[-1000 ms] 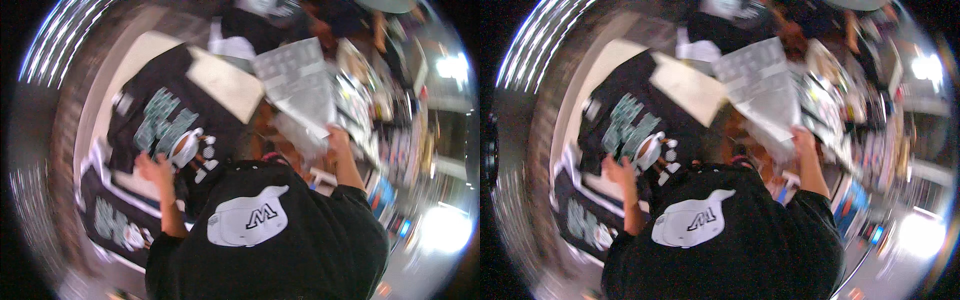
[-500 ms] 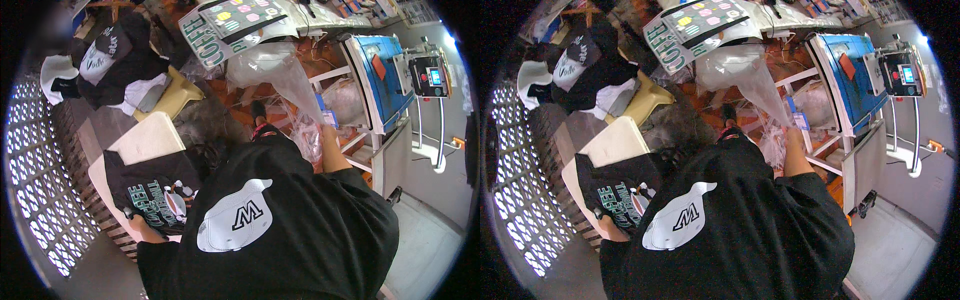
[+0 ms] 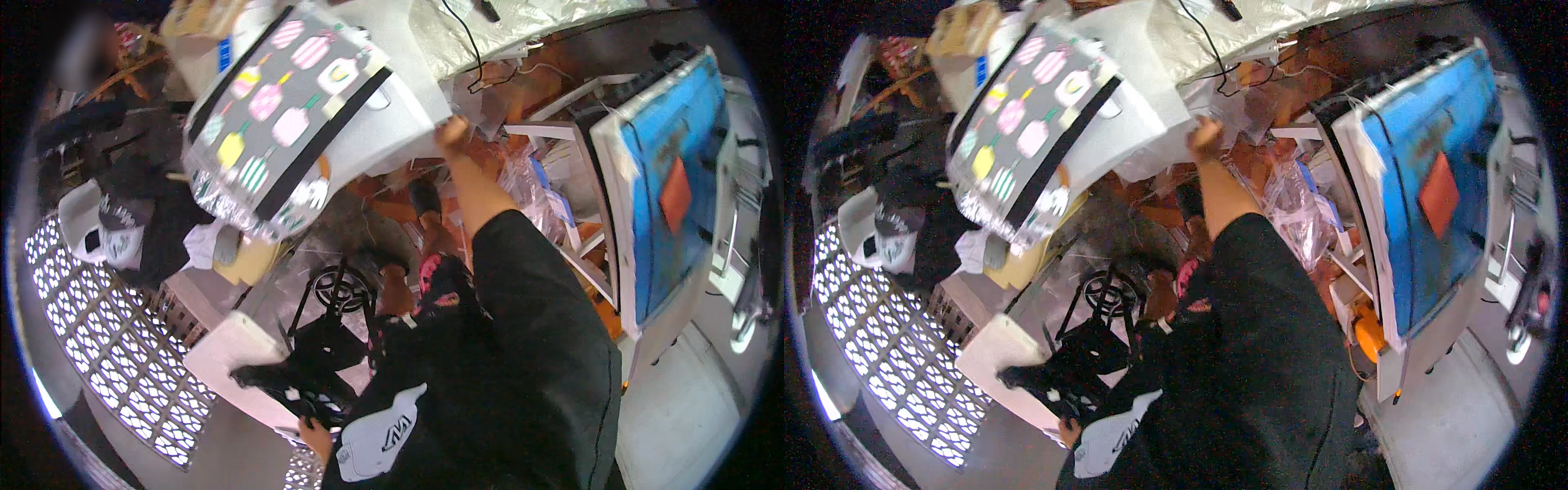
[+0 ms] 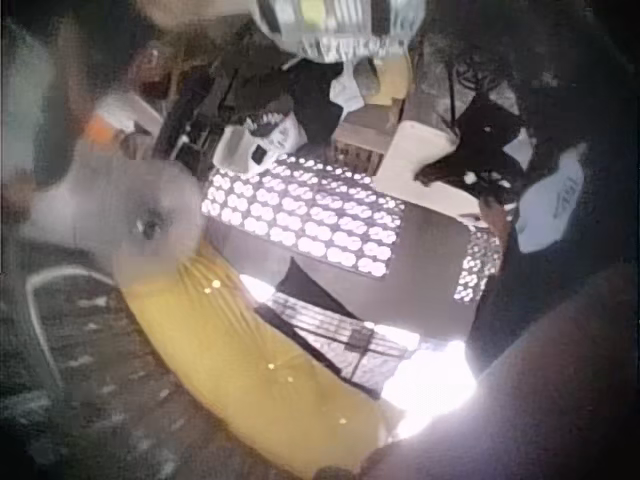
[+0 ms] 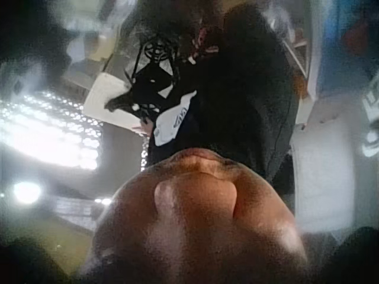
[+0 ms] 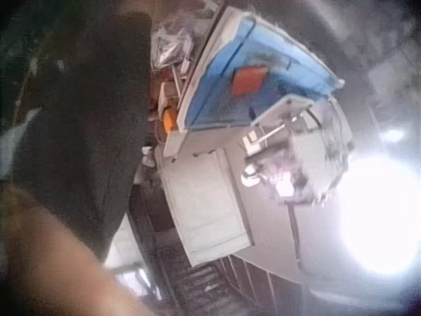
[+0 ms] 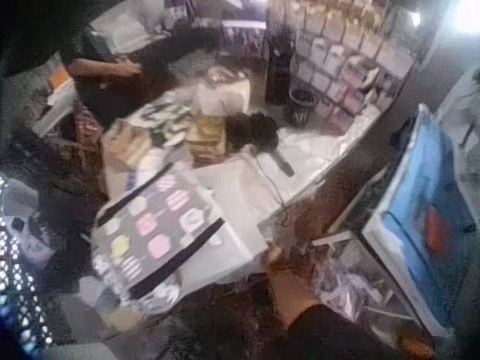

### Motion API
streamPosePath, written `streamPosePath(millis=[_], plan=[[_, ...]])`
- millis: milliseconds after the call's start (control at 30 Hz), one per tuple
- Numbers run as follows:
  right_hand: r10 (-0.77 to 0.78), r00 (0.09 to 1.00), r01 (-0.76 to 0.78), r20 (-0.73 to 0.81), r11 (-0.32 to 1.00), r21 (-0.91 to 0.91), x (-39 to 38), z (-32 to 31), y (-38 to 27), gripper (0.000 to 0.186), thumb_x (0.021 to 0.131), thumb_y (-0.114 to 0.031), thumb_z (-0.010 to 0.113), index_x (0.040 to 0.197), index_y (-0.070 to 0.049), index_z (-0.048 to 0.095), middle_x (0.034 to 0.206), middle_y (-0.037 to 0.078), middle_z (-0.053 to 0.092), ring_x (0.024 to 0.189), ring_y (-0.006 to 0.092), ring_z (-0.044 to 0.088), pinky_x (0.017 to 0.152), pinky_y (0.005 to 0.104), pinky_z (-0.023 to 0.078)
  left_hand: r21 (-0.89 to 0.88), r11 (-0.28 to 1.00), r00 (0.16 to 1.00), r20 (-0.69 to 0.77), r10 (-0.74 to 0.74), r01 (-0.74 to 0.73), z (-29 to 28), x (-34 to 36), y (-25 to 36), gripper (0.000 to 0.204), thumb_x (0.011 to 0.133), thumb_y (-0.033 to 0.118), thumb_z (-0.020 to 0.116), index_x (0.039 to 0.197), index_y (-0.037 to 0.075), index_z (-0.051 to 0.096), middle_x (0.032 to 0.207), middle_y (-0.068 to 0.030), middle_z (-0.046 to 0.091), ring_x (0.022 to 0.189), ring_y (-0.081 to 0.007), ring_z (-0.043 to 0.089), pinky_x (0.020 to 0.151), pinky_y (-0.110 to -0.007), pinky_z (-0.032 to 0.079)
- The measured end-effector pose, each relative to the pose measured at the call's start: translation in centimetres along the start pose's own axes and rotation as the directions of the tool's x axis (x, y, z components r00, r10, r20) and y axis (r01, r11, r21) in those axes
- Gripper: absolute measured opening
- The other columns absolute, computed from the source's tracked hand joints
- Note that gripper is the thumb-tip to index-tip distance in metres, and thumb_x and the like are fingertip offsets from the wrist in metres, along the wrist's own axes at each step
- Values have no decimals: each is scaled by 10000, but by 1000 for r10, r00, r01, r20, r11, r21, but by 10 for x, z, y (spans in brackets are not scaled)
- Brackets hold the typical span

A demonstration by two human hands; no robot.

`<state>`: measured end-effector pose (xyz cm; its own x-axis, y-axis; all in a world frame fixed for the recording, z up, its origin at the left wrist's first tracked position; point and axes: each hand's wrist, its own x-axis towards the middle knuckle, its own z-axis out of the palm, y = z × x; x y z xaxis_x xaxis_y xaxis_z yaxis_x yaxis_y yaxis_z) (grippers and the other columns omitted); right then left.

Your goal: The person places black t-shirts onto a heat press machine, aligns a vinyl transfer sheet with a coffee and pickleball design, and uses a squeegee to smooth the transfer. They then operate the heat press to apply the design and remove the finished shirts.

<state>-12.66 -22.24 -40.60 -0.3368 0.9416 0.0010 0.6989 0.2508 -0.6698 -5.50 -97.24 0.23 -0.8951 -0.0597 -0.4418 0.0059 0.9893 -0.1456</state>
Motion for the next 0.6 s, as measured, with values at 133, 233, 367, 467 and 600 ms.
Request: streamPosePath(millis=[133,233,367,467,600], plan=[[-156,980,175,121,970,-170,41,89,17,200,737,-127,654,909,-35,701,993,187,664,951,338,623,806,491,500,-88,943,911,304,-280,320,-30,-6,75,343,892,152,592,1165,-56,591,1125,-291,626,1055,-448,578,936,-478,438],[-27,936,146,351,937,-316,64,126,30,212,725,-134,658,911,-38,695,996,184,659,951,341,614,805,495,493,-16,926,901,239,-363,377,-28,-21,103,362,872,151,618,1162,-62,589,1101,-266,616,1008,-429,573,914,-450,442],[-6,892,197,451,904,-379,80,151,55,229,710,-143,665,914,-42,688,999,181,652,952,346,603,803,501,484,-54,945,921,250,-300,322,-31,-2,151,393,874,188,676,1178,-47,593,1054,-229,638,981,-357,605,888,-412,468],[-75,891,244,448,910,-335,86,139,54,243,698,-149,669,917,-45,682,1001,179,646,953,350,594,802,505,477,-157,972,927,360,-107,173,-50,42,297,320,889,163,671,1124,-47,620,1011,-229,659,939,-341,627,836,-410,475],[-348,836,419,423,904,-85,38,83,-4,262,682,-159,676,920,-49,675,1004,176,639,954,355,583,801,511,468,-338,937,901,373,223,-92,-50,17,332,334,857,169,742,1078,-61,640,933,-203,686,804,-268,661,737,-361,512]])
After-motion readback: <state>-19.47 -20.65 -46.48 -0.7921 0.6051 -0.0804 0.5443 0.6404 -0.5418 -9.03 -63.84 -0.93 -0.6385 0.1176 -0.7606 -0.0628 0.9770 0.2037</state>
